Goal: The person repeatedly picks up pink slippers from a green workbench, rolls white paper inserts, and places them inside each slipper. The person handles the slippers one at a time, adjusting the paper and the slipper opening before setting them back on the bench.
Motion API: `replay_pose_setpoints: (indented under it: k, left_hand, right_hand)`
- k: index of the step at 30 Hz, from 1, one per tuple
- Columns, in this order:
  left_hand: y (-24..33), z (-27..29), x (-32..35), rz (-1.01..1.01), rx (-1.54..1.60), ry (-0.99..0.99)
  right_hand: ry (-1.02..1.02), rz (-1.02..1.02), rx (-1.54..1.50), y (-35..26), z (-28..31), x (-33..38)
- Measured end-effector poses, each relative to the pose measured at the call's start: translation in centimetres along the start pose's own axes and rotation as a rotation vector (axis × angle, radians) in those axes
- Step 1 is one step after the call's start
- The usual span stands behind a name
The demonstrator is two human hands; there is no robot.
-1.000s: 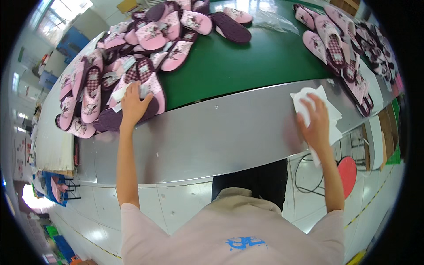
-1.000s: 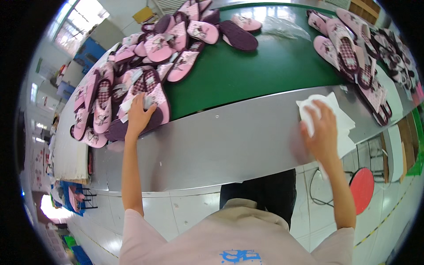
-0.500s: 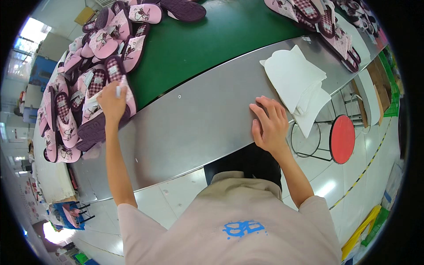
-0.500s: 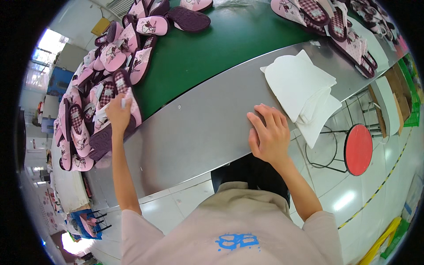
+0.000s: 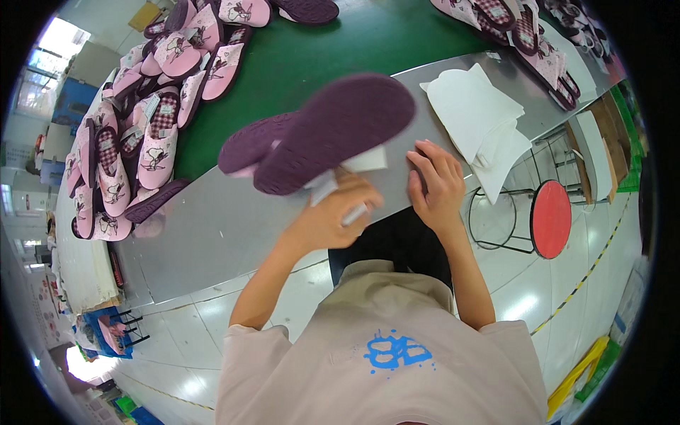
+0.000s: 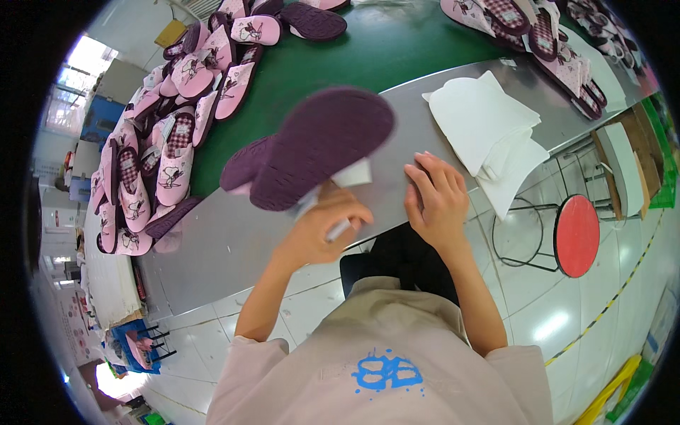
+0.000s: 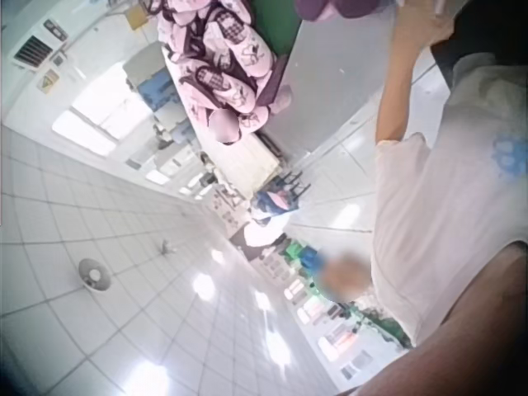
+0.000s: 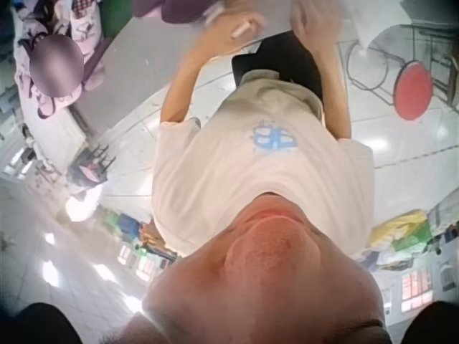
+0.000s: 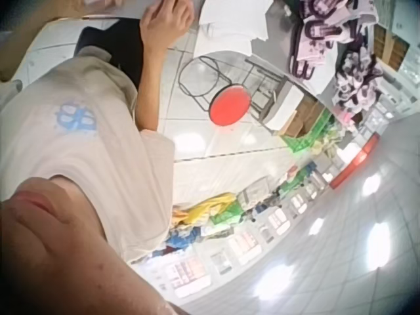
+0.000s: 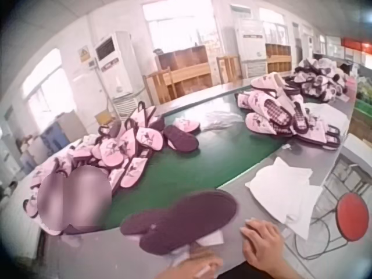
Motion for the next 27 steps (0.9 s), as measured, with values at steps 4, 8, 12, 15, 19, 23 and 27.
replay_pose_setpoints:
  k: [4,8,12,15,19,23,27]
  left_hand:
    - [2.8,-3.0,1.1,-0.044,0.177,-0.027]
    - [4.0,-2.0,1.7,-0.046,0.562,0.013]
    - [3.6,3.6,1.8,-0.376,1.033,0.308]
    - [4.4,6.3,2.9,-0.432,1.055,0.403]
    - [4.8,6.9,3.3,-0.343,0.994,0.521]
    - [6.1,6.9,2.3,-0.384,0.46,0.459]
    - [7.2,6.2,0.5,-0.284,-0.203,0.284]
  right_hand:
    - [-0.042,-0.081,-0.116,0.1,0.7,1.3]
    - [-0.116,-0.402,-0.738,1.0,1.0,3.2]
    - [-0.149,-0.439,-0.785,-1.0,2.8,1.6]
    - [-0.149,-0.121,-0.439,-3.2,3.5,0.2]
    - [-0.194,-0.244,-0.667,-5.0,1.9,-0.6]
    - [-0.206,-0.247,-0.719,-5.1,1.3,-0.8]
    - [-0.208,-0.307,-0.842,-4.7,3.2,-1.6]
Point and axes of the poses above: each hand's wrist, its own x-axis away from the middle knuckle, its own z-axis out of the back of the hand, y = z × x, the point moved 7 cm from there along -x, towards the middle knuckle, and after that the axes turned 3 degrees about -z, right-handed, at the moved point
